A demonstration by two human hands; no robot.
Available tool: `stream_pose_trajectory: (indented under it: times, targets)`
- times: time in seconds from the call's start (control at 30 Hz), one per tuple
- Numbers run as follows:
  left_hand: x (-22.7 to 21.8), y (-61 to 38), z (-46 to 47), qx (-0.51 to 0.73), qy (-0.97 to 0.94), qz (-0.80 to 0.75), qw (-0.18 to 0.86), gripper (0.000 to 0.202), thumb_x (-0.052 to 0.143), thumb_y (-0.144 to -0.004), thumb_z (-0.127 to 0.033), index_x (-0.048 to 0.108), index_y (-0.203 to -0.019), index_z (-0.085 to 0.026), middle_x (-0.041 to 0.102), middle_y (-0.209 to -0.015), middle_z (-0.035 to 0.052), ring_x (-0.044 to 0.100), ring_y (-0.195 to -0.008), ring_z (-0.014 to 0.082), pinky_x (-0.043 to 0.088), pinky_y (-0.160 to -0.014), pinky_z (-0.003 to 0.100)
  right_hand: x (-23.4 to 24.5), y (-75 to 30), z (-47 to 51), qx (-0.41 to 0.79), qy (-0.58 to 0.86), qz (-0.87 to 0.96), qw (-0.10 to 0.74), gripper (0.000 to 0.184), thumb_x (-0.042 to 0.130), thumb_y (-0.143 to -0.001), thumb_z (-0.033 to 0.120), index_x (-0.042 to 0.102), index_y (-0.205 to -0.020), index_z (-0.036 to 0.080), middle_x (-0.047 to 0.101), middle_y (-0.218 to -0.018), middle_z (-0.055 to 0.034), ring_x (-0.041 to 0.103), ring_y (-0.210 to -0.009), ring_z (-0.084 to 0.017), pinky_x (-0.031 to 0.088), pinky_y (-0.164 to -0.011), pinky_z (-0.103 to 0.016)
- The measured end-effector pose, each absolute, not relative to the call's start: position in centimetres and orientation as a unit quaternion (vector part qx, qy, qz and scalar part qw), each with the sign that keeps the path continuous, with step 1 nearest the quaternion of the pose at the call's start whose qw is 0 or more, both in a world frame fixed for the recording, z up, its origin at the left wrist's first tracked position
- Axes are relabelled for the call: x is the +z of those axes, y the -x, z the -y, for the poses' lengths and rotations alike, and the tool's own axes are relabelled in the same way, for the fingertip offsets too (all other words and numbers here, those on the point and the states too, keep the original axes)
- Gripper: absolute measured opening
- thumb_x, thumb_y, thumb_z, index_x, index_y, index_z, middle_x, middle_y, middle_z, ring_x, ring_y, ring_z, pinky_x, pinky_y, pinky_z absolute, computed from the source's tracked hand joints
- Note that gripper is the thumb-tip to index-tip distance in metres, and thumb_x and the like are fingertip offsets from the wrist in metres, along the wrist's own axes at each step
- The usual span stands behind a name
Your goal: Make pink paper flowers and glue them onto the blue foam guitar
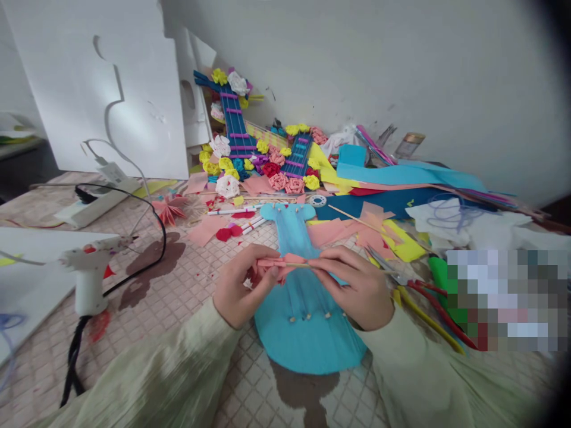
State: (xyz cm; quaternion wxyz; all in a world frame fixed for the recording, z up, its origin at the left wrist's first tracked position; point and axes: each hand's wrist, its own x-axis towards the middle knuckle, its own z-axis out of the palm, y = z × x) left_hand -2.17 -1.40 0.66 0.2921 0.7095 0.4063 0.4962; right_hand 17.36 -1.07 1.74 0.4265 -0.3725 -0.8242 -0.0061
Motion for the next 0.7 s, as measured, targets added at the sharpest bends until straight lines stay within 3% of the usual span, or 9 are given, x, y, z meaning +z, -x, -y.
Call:
stream_pose_trajectory:
  times: [0.1,0.3,0.53,0.63,0.7]
  targets:
    - [0.7,2.2,1.4,0.468,-0.721,-0.421,0.289,0.016,0.052,-0.077,-0.020,0.055,-0.092,-0.015,0.060,-0.078,0.0057,0.055,-0.064,0.0135,0.043,-0.055,0.025,1.7,-17.5,1.0,-0.021,0.371,0.835,0.406,0.014,0.053,-0.078,0.012,0.065,-0.083,0.016,0.062,-0.077,-0.0061,0.057,-0.072,-0.015,0.048,-0.066,-0.028]
    - [0.3,2.4,1.2,0.494,-0.685,-0.418,0.335,0.019,0.054,-0.076,-0.023,0.057,-0.093,-0.016,0.061,-0.078,0.0059,0.055,-0.060,0.0131,0.044,-0.054,0.025,1.7,-17.5,1.1,0.107,0.365,0.843,0.381,0.014,0.051,-0.080,0.016,0.062,-0.089,0.015,0.062,-0.081,-0.0052,0.057,-0.064,-0.011,0.047,-0.057,-0.023]
    - [0.5,2.4,1.0,0.544,-0.626,-0.418,0.371,0.015,0.055,-0.076,-0.024,0.059,-0.089,-0.018,0.060,-0.080,0.0040,0.056,-0.072,0.0141,0.045,-0.060,0.024,2.2,-18.1,0.8,0.044,0.393,0.833,0.388,0.014,0.051,-0.080,0.018,0.063,-0.087,0.017,0.062,-0.077,-0.0039,0.055,-0.065,-0.011,0.045,-0.059,-0.023]
    - [0.6,2.5,0.5,0.581,-0.556,-0.436,0.404,0.012,0.061,-0.071,-0.023,0.062,-0.083,-0.018,0.061,-0.082,0.0024,0.056,-0.077,0.0133,0.044,-0.066,0.023,2.3,-18.5,0.5,0.026,0.423,0.813,0.399,0.013,0.054,-0.077,0.020,0.064,-0.084,0.015,0.058,-0.065,-0.0019,0.049,-0.057,-0.010,0.042,-0.055,-0.024]
    - [0.5,2.5,0.2,0.589,-0.509,-0.428,0.459,0.013,0.064,-0.068,-0.022,0.063,-0.080,-0.018,0.061,-0.078,0.0009,0.056,-0.069,0.0108,0.044,-0.062,0.021,2.5,-18.7,0.4,0.056,0.452,0.789,0.412,0.013,0.055,-0.076,0.022,0.064,-0.081,0.015,0.050,-0.055,0.0010,0.045,-0.051,-0.009,0.039,-0.050,-0.023]
